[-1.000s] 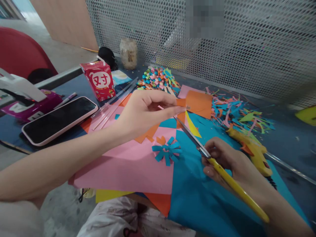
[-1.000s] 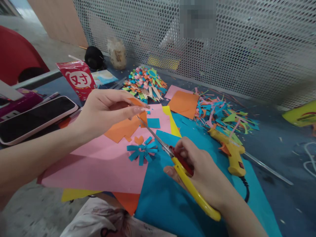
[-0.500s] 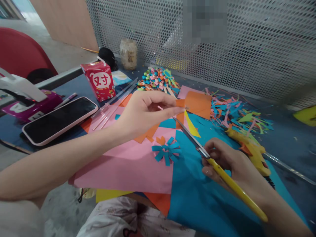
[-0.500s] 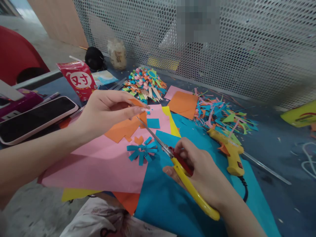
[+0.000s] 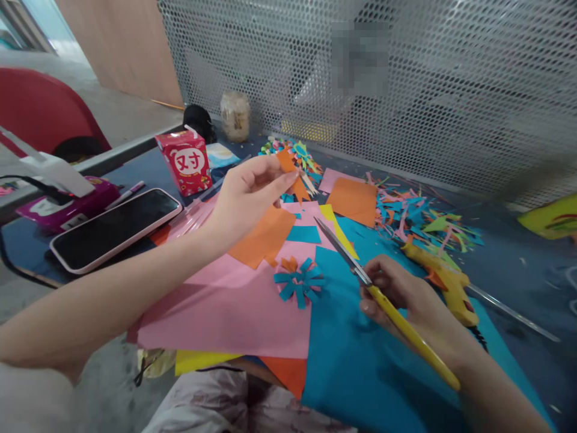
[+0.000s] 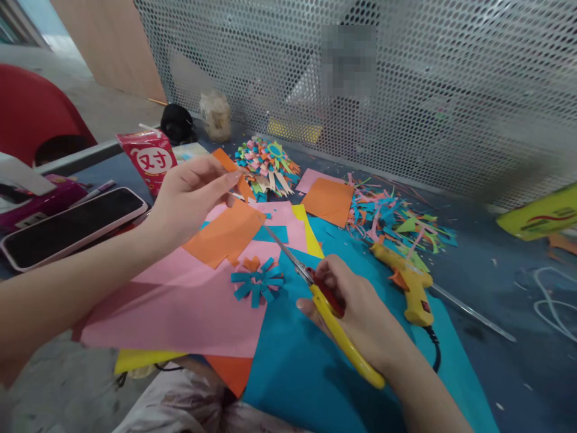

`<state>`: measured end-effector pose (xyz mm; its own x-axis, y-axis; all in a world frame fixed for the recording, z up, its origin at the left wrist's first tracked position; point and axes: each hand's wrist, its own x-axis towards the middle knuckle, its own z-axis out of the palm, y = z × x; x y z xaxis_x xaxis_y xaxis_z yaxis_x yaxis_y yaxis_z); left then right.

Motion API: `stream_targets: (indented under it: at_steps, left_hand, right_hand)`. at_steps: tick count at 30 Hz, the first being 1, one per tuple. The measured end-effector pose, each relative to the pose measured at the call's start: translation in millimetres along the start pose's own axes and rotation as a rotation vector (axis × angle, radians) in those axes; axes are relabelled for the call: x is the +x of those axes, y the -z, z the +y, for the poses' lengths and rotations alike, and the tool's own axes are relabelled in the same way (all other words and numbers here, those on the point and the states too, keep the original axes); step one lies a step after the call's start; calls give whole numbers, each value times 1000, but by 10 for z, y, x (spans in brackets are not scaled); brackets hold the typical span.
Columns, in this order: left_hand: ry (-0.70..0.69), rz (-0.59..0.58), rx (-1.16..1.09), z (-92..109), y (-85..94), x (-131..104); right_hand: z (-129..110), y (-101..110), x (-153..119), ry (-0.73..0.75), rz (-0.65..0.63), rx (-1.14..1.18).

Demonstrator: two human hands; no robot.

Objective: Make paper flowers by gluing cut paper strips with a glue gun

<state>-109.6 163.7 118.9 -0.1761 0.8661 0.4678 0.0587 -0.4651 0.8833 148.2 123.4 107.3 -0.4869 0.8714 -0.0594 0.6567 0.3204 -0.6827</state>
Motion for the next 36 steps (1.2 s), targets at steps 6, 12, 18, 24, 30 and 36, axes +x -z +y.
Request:
stream_targets:
  at_steps: [6,12,18,24,30,36]
  left_hand:
    - [64,-14,-25,-70,-9,33]
    - [102,-97,59,-3,-42,-49]
    - [147,-137,57,36,-70,-75]
    - [36,-143,82,58,-50,-68]
    - [-54,-112,103,103,-38,-93]
    - [-72,-108,114,193,-43,-111]
  right_hand:
    - [-5,0,70,-48,165,60]
    - [9,-11,116,-126,241,142]
    - [12,4,103,-20,152,7]
    - [5,28,58,2,39,-115]
    - [23,55,47,12,6,-77]
    - [26,57,18,28,-45,-25]
